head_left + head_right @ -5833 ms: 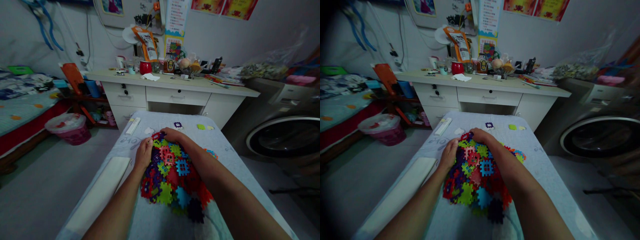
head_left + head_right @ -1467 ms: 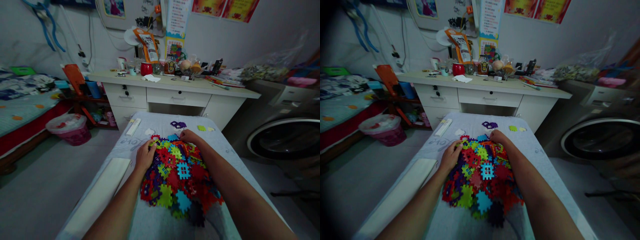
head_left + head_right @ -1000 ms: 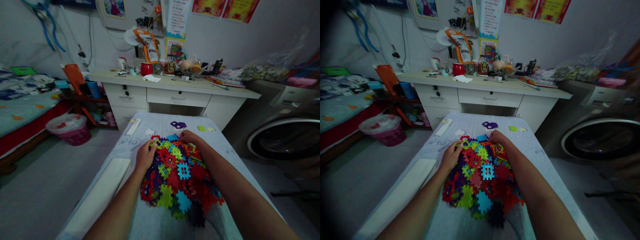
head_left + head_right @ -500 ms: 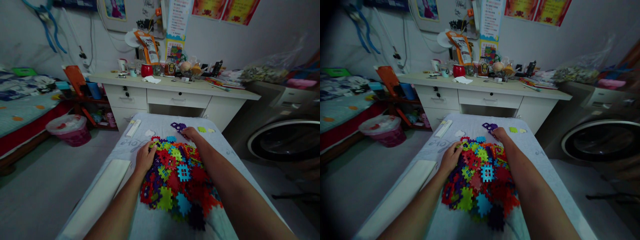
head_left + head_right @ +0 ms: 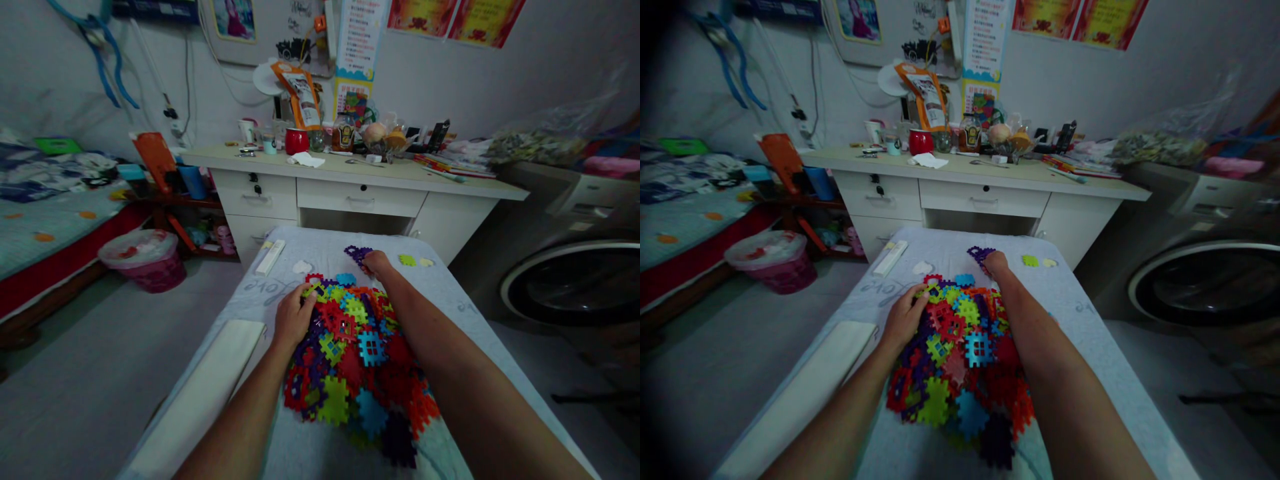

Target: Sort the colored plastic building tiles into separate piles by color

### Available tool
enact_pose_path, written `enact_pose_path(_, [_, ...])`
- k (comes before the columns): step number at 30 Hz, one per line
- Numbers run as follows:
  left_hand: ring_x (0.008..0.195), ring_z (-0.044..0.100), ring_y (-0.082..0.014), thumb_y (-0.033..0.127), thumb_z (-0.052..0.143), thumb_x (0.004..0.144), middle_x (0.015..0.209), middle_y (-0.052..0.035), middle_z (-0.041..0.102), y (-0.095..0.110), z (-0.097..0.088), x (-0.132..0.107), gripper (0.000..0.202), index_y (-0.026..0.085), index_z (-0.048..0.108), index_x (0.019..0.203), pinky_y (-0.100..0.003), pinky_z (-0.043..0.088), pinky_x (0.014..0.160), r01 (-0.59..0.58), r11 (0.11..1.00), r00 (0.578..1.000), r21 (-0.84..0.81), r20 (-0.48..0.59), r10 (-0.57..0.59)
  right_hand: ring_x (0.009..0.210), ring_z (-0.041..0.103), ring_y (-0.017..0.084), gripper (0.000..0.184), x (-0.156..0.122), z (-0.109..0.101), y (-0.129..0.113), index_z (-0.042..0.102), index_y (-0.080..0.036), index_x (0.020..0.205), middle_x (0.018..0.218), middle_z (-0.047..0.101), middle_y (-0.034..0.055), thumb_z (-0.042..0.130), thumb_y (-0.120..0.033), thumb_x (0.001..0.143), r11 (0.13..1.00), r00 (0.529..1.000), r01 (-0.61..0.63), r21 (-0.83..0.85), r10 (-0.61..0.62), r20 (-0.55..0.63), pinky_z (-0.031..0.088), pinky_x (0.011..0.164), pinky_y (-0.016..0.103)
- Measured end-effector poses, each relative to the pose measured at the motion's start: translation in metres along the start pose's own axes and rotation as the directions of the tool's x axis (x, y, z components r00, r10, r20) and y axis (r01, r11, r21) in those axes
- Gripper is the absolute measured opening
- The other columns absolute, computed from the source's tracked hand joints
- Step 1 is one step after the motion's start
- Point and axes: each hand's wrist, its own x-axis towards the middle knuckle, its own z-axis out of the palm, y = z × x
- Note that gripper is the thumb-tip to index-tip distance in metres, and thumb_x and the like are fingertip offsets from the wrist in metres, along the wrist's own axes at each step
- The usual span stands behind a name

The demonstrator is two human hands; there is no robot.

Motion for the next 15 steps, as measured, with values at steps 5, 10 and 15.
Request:
enact_pose_path(5, [0.112,0.063,-0.0233,0.047,0.043,0.092,0.118,-0.0068,0.07,0.0,0.0,0.0,0.041,0.023,0.064,0.117,-0.038,0.046,0.098,0.002,1.0,1.0,0.007,0.001,-0.002,0.056,0.059,0.011,0.019,-0.012,-0.003,0.001,0.062,-0.015,0.093,0.069,0.064,0.0015,0.061,-0.012,0.074,0.981,0.986,-0.076,0.18,0.1,-0.13,0.048,0.054,0.02])
enact_pose_path(10, [0.112,0.063,-0.0231,0.048,0.043,0.092,0.118,-0.0066,0.07,-0.001,0.001,0.0,0.041,0.023,0.063,0.118,-0.038,0.046,0.099,0.01,1.0,1.0,0.008,0.001,-0.01,0.062,0.06,0.011,0.022,-0.032,-0.017,0.005,0.064,-0.014,0.091,0.078,0.068,0.0031,0.06,-0.008,0.07,0.961,0.99,-0.048,0.272,0.082,-0.117,0.049,0.059,0.02])
enact_pose_path(15, [0.113,0.063,-0.0219,0.049,0.044,0.092,0.118,-0.005,0.07,-0.003,0.002,0.0,0.041,0.025,0.063,0.118,-0.036,0.046,0.099,0.004,1.0,1.0,-0.013,-0.007,-0.004,0.081,0.063,0.013,0.022,-0.056,-0.023,0.008,0.068,-0.014,0.093,0.093,0.071,0.0048,0.06,-0.007,0.074,0.992,0.993,0.103,0.067,-0.106,0.045,0.049,0.072,0.021])
